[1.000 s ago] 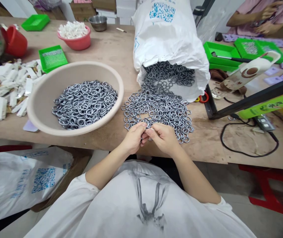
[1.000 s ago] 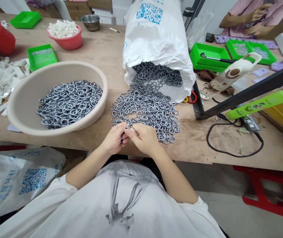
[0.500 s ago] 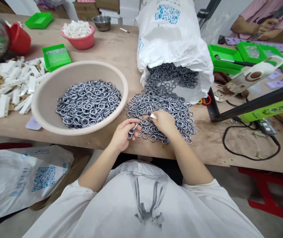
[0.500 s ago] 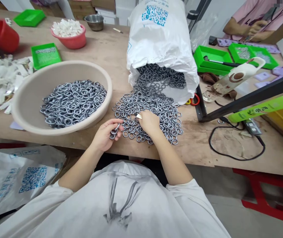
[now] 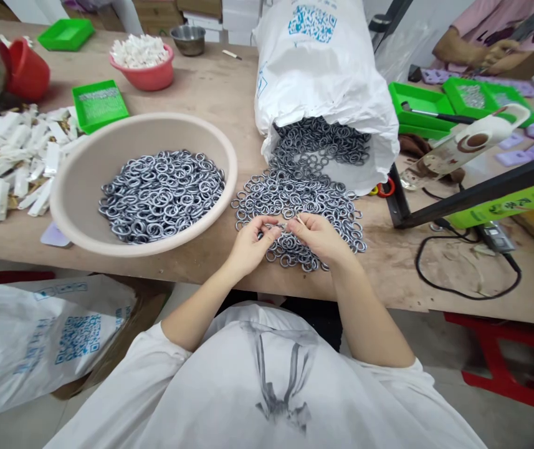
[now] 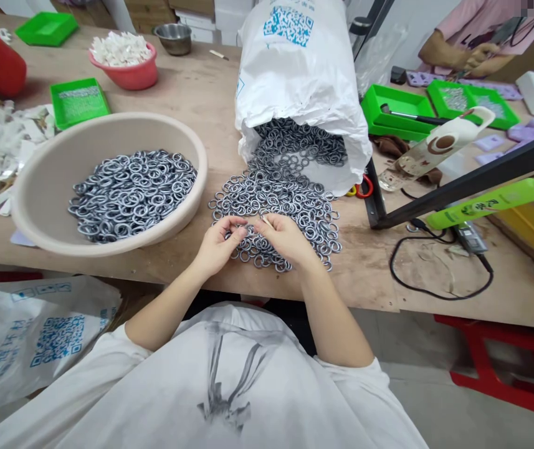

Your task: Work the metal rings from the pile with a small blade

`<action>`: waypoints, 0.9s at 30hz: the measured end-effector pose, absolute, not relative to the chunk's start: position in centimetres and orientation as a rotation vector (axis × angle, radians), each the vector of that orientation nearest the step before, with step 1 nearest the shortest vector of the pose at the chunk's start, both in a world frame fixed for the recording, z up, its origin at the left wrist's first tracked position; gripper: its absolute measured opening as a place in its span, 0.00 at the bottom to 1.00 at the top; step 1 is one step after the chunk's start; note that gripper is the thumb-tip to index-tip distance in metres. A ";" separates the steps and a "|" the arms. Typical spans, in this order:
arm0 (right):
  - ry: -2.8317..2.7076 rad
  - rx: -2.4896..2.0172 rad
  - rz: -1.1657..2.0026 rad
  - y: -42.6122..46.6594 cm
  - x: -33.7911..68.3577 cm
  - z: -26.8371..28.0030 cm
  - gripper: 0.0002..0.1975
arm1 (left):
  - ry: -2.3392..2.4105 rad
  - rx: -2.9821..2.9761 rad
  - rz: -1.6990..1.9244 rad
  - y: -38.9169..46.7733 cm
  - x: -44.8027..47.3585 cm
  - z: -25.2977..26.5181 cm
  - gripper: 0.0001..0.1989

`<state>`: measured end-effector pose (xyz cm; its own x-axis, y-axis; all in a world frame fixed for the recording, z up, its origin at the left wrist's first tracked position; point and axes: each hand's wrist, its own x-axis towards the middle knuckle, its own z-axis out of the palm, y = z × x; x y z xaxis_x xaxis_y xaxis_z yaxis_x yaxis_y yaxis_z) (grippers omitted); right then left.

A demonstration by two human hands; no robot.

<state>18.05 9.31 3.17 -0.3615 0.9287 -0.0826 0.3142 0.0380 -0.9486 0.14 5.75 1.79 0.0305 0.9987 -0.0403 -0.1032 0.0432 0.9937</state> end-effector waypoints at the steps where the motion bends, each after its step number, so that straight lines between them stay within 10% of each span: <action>1: -1.671 -1.205 1.403 8.8 17.9 3.5 0.25 | 1.111 1.164 1.173 5.7 0.4 1.8 0.09; 16: -1.295 -1.148 1.445 5.2 16.0 3.4 0.24 | 0.889 0.661 0.927 4.1 2.7 3.5 0.20; 27: -1.953 -1.299 0.683 4.2 16.8 4.3 0.24 | 0.833 0.505 0.988 3.6 2.5 4.2 0.23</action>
